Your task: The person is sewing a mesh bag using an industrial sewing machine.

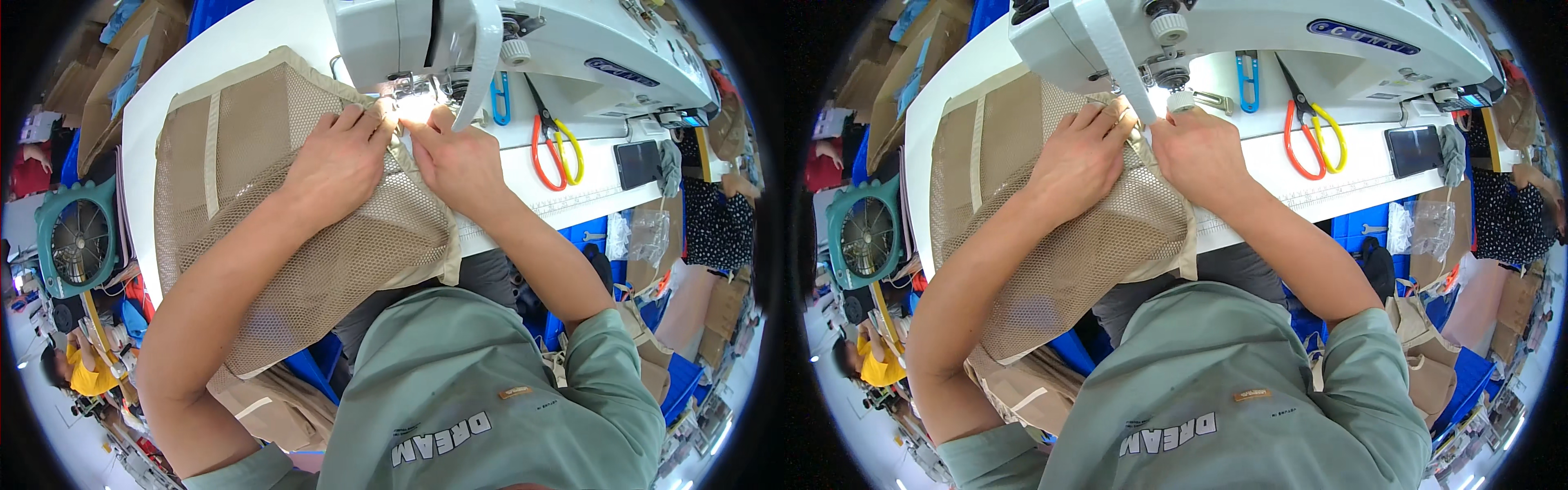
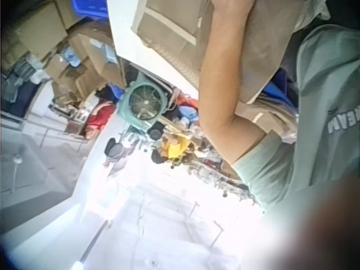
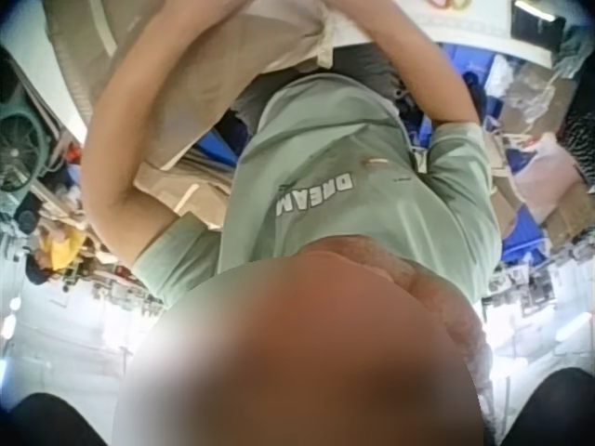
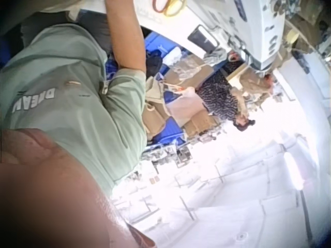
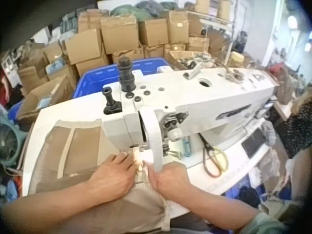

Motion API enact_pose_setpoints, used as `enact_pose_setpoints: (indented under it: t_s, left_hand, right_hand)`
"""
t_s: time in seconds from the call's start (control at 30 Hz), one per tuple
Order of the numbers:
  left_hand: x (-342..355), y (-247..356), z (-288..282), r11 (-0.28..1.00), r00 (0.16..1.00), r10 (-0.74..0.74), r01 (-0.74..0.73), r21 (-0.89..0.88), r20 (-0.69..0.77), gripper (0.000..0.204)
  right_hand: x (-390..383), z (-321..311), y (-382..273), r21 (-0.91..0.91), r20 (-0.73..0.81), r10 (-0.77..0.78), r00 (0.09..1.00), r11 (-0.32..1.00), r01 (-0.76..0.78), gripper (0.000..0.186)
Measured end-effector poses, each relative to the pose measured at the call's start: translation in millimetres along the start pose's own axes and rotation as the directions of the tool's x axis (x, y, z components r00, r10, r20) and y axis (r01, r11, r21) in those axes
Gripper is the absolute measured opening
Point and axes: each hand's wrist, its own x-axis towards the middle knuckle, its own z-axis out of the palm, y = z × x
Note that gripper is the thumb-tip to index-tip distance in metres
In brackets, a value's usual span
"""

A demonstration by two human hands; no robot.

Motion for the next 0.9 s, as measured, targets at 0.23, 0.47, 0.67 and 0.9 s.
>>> enact_pose_setpoints:
  t_s: [0.23, 0.47, 0.67, 0.9]
  left_hand:
    - [1.6, -3.3, 3.3, 0.998, 0.975, 0.067, -0.067, 0.008, -0.212, 0.036]
    - [4.5, -14.3, 0.9, 0.943, 0.971, -0.132, 0.062, -0.326, -0.198, 0.024]
    - [4.4, -17.3, -1.5, 0.927, 0.976, -0.121, 0.046, -0.371, -0.18, 0.02]
    - [6.8, -24.4, 3.1, 0.877, 0.98, -0.132, 0.045, -0.478, -0.15, 0.015]
  right_hand:
    - [0.9, 0.4, 0.5, 0.022, -0.017, 0.004, 1.0, 1.0, -0.004, 0.021]
    - [-0.1, -6.2, 0.6, 0.182, 0.016, 0.162, 0.987, 0.97, -0.162, 0.013]
    - [2.4, -10.6, -3.6, 0.271, 0.02, 0.054, 0.998, 0.961, -0.057, 0.017]
    - [10.7, -8.7, -7.2, 0.17, 0.046, -0.055, 0.997, 0.984, 0.047, 0.013]
